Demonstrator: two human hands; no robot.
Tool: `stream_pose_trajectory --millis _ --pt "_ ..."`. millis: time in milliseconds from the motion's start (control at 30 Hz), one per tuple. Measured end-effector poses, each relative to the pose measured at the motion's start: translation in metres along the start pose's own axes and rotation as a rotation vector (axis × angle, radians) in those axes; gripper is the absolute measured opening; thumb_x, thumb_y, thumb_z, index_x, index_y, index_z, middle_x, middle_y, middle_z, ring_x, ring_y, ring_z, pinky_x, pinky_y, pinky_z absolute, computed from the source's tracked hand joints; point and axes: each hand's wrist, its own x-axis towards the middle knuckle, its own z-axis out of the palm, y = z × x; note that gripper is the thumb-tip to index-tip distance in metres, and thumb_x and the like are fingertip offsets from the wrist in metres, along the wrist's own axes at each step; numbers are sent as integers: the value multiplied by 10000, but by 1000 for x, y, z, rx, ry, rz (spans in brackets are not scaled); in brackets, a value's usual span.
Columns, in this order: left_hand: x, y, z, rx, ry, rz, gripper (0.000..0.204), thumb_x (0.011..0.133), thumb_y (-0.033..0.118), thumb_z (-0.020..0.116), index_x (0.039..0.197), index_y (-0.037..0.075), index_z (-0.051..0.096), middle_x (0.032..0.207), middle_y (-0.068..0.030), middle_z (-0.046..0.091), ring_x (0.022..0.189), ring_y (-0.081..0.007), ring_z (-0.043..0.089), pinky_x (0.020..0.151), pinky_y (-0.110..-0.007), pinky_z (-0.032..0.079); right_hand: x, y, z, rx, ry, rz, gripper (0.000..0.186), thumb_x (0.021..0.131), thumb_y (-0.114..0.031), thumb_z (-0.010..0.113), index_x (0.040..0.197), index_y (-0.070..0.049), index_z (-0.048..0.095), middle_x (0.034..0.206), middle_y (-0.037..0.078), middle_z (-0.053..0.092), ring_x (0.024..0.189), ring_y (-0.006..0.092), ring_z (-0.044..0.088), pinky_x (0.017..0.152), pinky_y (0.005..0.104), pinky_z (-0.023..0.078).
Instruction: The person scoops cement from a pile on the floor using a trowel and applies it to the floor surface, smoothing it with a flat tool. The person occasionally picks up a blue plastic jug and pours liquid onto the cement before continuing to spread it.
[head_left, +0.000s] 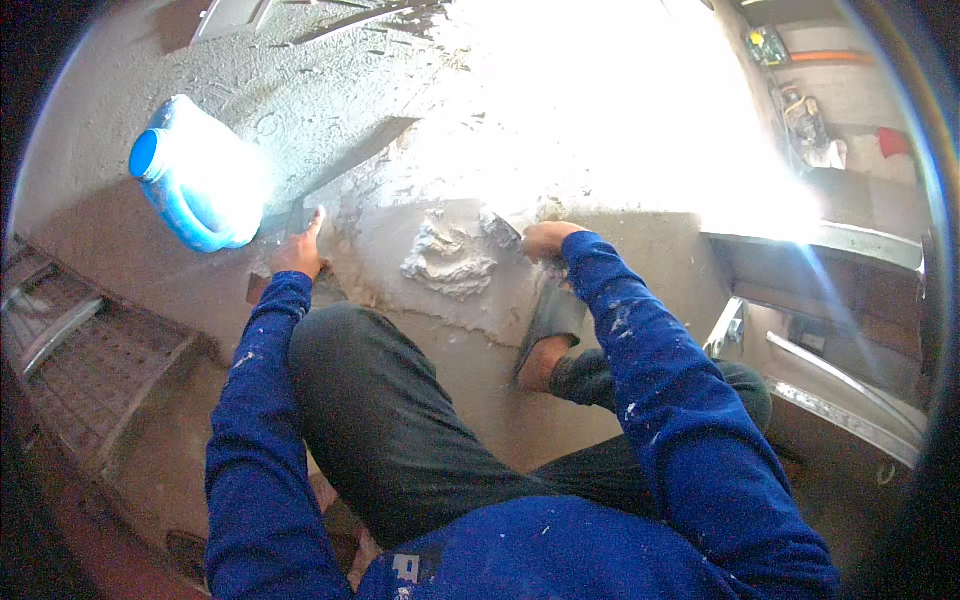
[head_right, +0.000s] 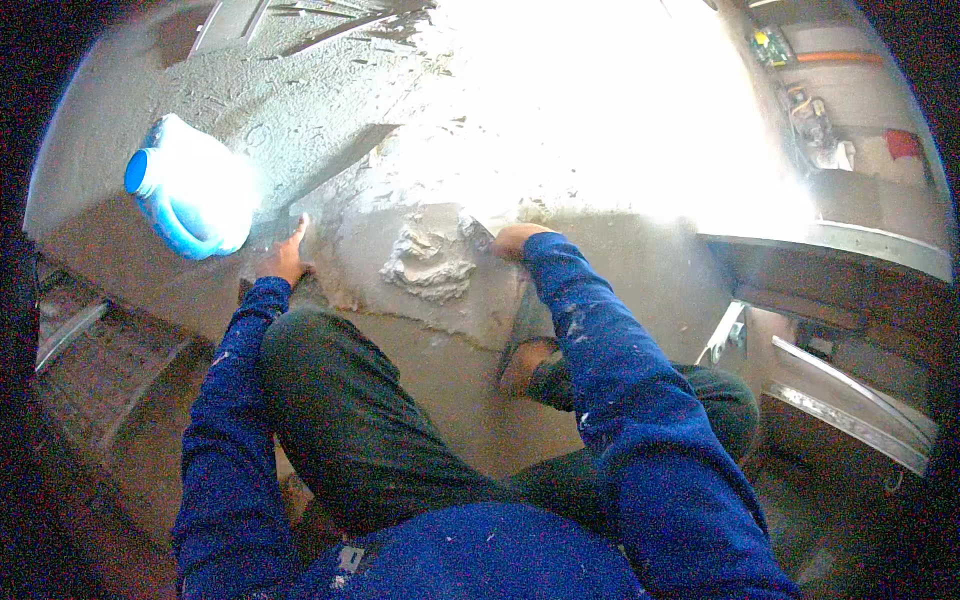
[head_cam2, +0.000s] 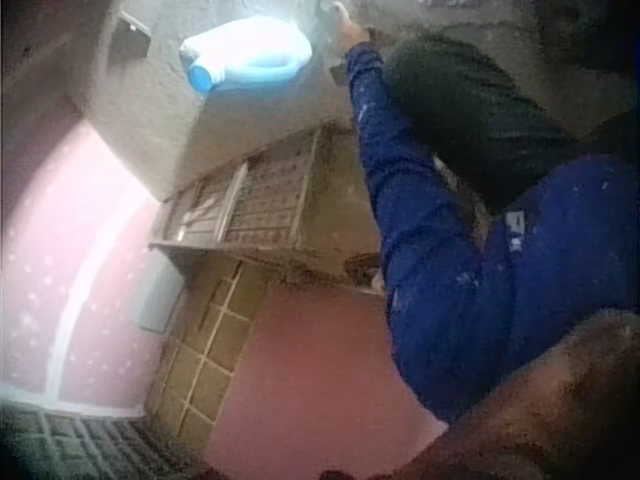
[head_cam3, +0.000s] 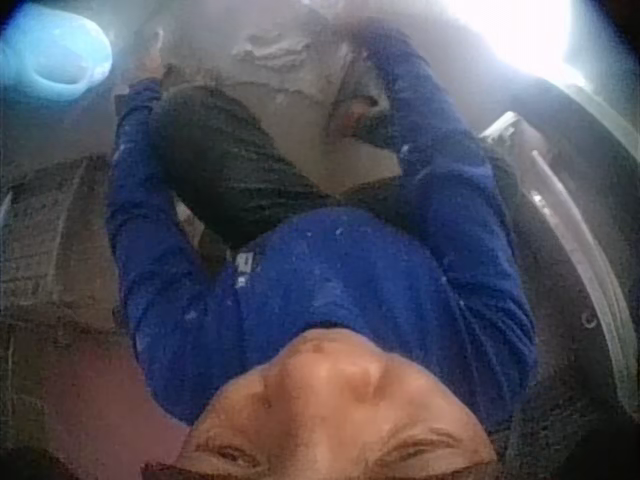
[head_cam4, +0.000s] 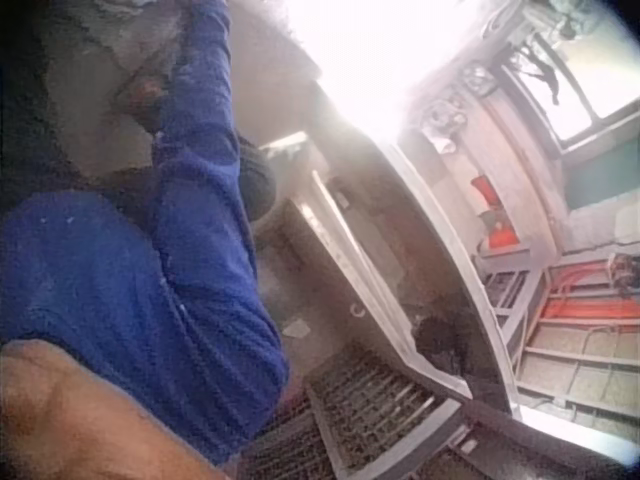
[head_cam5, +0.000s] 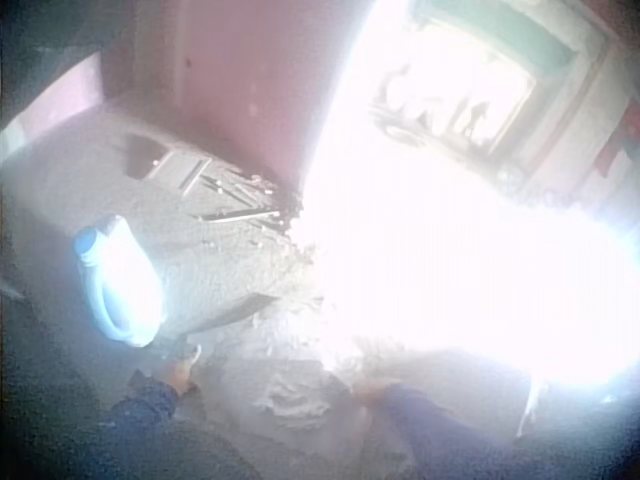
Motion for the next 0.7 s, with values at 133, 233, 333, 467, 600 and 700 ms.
stream_pose_trajectory --millis 133,233,333,467,600,700 --pt "-4 1 -2 -16 -35 -22 996 763 308 770 1477 433 87 1028 -155 680 905 -317 673 763 -455 534 34 0 25 -207 9 -24 212 717 -166 710 847 -9 653 959 166 675 828 307 675 709 393 561" --pt "-2 2 -4 -32 -33 -18 999 762 308 771 1476 437 85 1036 -159 677 921 -321 669 778 -458 529 22 -4 42 -112 -44 -147 236 710 -165 711 870 -18 621 923 168 667 818 310 671 691 392 563" --pt "4 1 -4 -57 -35 -29 1008 759 309 773 1474 444 76 1049 -165 672 934 -328 665 786 -457 527 -1 -13 42 -312 8 -332 215 765 -182 649 881 -16 578 862 146 655 762 280 665 627 374 561" --pt "6 -1 -2 -77 -47 -17 1011 762 300 773 1471 453 69 1067 -172 665 946 -339 660 791 -457 527 -11 -38 41 482 -228 195 113 841 -155 564 822 -49 533 759 82 618 646 201 631 509 332 531" --pt "7 0 -2 -137 -56 -4 1057 719 268 799 1488 385 85 1104 -210 643 994 -407 627 863 -491 494 11 -47 51 909 -258 275 116 831 -167 590 825 -60 545 690 50 588 581 168 580 486 315 496" --pt "5 0 -2 -105 -68 -25 1045 735 268 791 1483 406 75 1093 -204 648 991 -392 633 844 -483 504 29 -40 62 1007 -152 -90 102 783 -103 613 846 -54 550 659 36 560 574 165 543 520 298 473"
